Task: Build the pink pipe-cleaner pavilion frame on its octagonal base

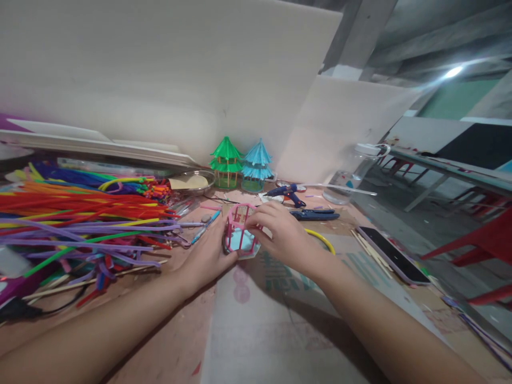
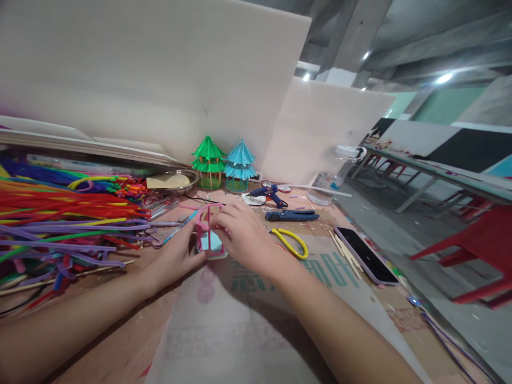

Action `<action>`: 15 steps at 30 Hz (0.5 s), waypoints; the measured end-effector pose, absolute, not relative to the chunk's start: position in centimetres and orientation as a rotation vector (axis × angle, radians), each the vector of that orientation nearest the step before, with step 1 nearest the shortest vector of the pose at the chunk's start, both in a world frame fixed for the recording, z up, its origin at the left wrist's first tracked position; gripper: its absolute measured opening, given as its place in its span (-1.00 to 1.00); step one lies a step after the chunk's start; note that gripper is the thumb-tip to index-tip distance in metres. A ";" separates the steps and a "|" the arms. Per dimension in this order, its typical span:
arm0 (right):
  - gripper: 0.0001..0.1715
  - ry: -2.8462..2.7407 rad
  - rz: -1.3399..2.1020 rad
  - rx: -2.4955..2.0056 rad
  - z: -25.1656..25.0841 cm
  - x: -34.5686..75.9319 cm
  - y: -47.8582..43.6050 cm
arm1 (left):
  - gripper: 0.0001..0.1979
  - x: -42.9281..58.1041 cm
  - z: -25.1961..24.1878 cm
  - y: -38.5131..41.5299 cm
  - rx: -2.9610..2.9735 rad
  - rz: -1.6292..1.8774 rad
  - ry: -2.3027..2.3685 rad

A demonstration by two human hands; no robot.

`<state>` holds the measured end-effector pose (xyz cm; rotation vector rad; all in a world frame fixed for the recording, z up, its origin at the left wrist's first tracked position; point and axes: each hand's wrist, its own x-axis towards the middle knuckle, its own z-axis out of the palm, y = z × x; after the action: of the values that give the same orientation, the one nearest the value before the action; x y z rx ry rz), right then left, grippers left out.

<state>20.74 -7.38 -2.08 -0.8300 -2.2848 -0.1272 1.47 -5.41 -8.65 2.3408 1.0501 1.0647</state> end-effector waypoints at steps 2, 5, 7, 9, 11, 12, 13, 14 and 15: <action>-0.85 -2.296 -0.085 -0.862 -1.5 21.3 -7.4 | -0.28 1.5 -8.6 -5.4 2.331 1.080 1.034; -0.80 -2.291 -0.039 -0.937 -0.5 22.5 -7.3 | -0.21 1.6 -8.5 -5.3 2.299 1.080 1.026; -0.83 -2.290 -0.032 -0.978 -0.1 23.3 -7.2 | -0.23 1.6 -8.4 -5.3 2.291 1.053 1.038; -0.84 -2.298 -0.021 -0.984 0.0 23.7 -7.0 | -0.26 1.6 -8.3 -5.3 2.297 1.046 1.044; -0.85 -2.315 -0.015 -0.966 0.0 23.7 -7.0 | -0.27 1.7 -8.3 -5.3 2.307 1.059 1.033; -0.86 -2.329 -0.015 -0.956 -0.1 23.5 -7.0 | -0.27 1.7 -8.3 -5.2 2.312 1.067 1.028; -0.87 -2.342 -0.019 -0.950 -0.2 23.3 -7.0 | -0.27 1.7 -8.4 -5.2 2.318 1.076 1.029; -0.89 -2.349 -0.028 -0.945 -0.2 23.1 -7.0 | -0.28 1.7 -8.4 -5.1 2.328 1.088 1.041; -0.91 -2.348 -0.039 -0.940 -0.3 22.9 -7.0 | -0.29 1.7 -8.4 -5.1 2.343 1.104 1.065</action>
<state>22.91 -7.00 -0.30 -0.9399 -2.3477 -0.0394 1.65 -5.11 -8.42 2.3429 1.0653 1.1039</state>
